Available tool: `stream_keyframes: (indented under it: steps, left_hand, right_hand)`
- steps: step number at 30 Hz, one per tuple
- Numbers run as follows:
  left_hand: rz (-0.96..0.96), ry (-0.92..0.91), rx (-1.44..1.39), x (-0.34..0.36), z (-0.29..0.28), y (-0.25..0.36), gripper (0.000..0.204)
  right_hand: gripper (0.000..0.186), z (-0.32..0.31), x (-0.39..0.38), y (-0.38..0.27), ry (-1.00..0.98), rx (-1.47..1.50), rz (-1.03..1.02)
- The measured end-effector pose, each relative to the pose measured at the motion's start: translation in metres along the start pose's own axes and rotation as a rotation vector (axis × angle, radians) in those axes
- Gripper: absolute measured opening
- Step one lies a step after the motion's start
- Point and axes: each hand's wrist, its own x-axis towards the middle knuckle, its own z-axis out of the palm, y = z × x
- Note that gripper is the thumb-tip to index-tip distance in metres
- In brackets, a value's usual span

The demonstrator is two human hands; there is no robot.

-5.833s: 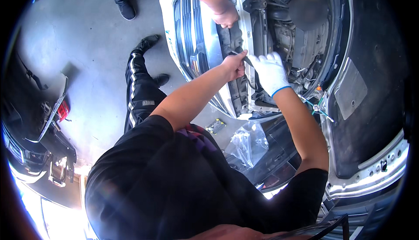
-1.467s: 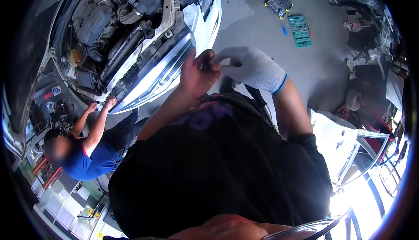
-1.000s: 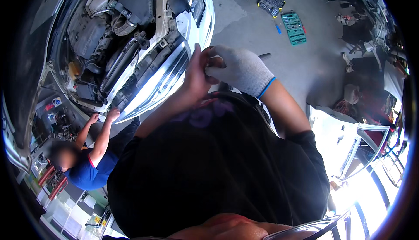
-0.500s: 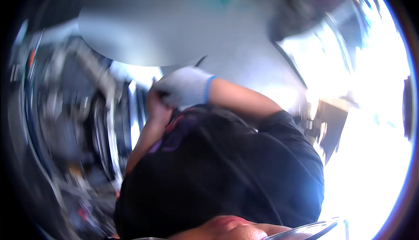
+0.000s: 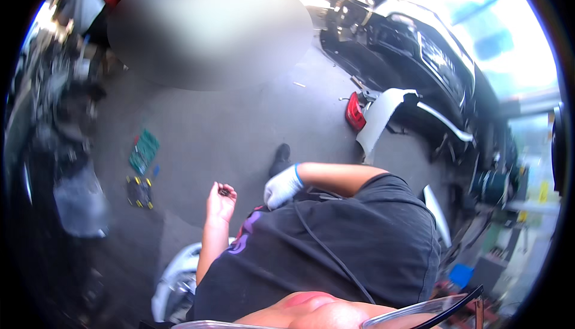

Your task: The person removes clips from a car's plastic radiator cover using a pry tool and takes off the panel. Then, the person selects a socket driver from a toolkit and unscrews bolts along the car's front bumper assembly.

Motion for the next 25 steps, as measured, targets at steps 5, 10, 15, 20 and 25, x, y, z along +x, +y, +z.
stream_keyframes:
  steps: [5, 10, 15, 20, 25]
  left_hand:
    - [-0.133, -0.158, 0.348, 0.113, 0.224, -0.007, 0.028]
    - [-0.272, -0.491, 0.647, 0.249, 0.488, -0.049, 0.02]
    - [-0.271, -0.454, 0.732, 0.461, 0.758, -0.154, 0.025]
    - [-0.221, -0.41, 0.771, 0.67, 1.036, -0.262, 0.039]
    - [-0.228, -0.49, 0.869, 0.847, 1.272, -0.409, 0.039]
  right_hand:
    - [0.039, -0.098, -0.153, 0.07, 0.352, 0.013, -0.133]
    - [0.035, -0.15, -0.251, 0.219, 1.147, 0.219, -0.381]
    - [0.026, -0.153, -0.352, 0.242, 1.178, 1.498, -0.537]
    - [0.019, -0.246, -0.375, 0.301, 1.328, 1.74, -0.619]
    - [0.019, -0.376, -0.339, 0.352, 1.506, 1.872, -0.423]
